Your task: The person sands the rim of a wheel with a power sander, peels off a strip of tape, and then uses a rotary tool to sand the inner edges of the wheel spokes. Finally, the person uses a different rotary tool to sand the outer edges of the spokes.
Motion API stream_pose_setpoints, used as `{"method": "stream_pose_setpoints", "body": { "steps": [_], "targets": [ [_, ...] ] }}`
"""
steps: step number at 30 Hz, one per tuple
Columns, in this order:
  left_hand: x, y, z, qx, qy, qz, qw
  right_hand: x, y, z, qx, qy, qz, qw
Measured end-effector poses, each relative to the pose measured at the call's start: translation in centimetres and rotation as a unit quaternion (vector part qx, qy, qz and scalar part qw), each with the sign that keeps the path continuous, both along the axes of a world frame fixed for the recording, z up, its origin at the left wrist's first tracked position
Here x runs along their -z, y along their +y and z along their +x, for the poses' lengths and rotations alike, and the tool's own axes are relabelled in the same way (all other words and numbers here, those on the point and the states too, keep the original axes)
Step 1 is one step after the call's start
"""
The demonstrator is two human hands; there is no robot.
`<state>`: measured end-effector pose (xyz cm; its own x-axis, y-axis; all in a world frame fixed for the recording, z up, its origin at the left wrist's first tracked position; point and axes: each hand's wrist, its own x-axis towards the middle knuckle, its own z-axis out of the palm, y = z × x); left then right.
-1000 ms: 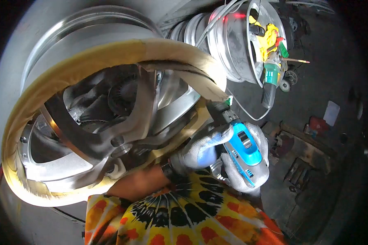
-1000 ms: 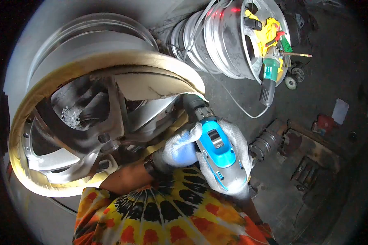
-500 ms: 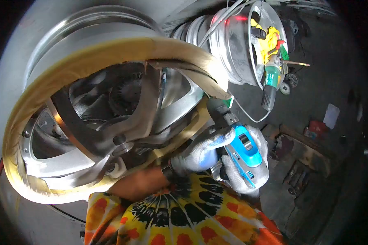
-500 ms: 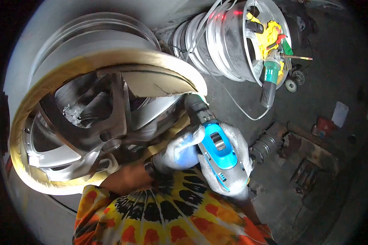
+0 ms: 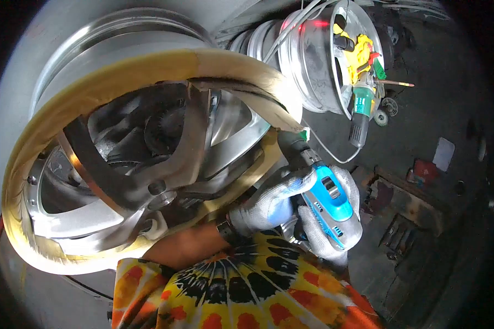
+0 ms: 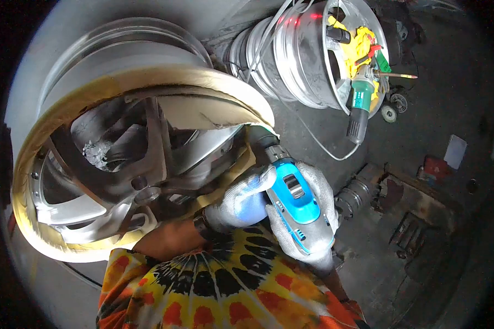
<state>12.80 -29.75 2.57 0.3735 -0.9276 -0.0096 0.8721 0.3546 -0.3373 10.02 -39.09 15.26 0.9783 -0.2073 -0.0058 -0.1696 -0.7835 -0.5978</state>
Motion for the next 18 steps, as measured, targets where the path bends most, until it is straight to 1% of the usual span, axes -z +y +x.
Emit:
{"method": "stream_pose_setpoints", "body": {
  "steps": [2, 4, 5, 7, 12, 14, 15, 16, 18],
  "targets": [
    [0.1, 0.1, 0.0, -0.011, 0.017, 0.010, 1.000, -0.1, -0.1, -0.2, -0.013, 0.002, -0.012, 1.000],
    [0.5, 0.1, 0.5, -0.041, 0.013, -0.026, 0.999, 0.0, 0.0, -0.2, -0.030, 0.004, -0.033, 0.999],
    [0.5, 0.1, 0.7, -0.040, 0.012, -0.026, 0.999, 0.1, 0.0, -0.2, -0.034, 0.003, -0.039, 0.999],
    [0.3, 0.2, 1.3, 0.006, 0.014, 0.012, 1.000, 0.1, 0.0, -0.3, -0.041, 0.002, -0.053, 0.998],
    [0.7, 0.0, 0.2, -0.012, 0.000, 0.036, 0.999, 0.2, -0.2, -1.2, -0.052, 0.015, -0.085, 0.995],
    [0.3, 0.1, 0.5, -0.011, -0.001, 0.045, 0.999, 0.4, -0.8, -1.8, -0.110, 0.007, -0.113, 0.987],
    [-0.2, 0.5, 1.4, -0.002, 0.005, 0.017, 1.000, 0.3, -0.2, -1.0, -0.054, 0.003, -0.063, 0.997],
    [-0.5, 0.8, 2.0, 0.006, 0.009, -0.010, 1.000, 0.3, 0.1, -1.0, -0.054, 0.003, -0.063, 0.997],
    [-0.2, 1.1, 1.6, 0.008, -0.003, 0.007, 1.000, 0.2, 0.5, -0.9, -0.026, 0.003, -0.031, 0.999]
  ]
}}
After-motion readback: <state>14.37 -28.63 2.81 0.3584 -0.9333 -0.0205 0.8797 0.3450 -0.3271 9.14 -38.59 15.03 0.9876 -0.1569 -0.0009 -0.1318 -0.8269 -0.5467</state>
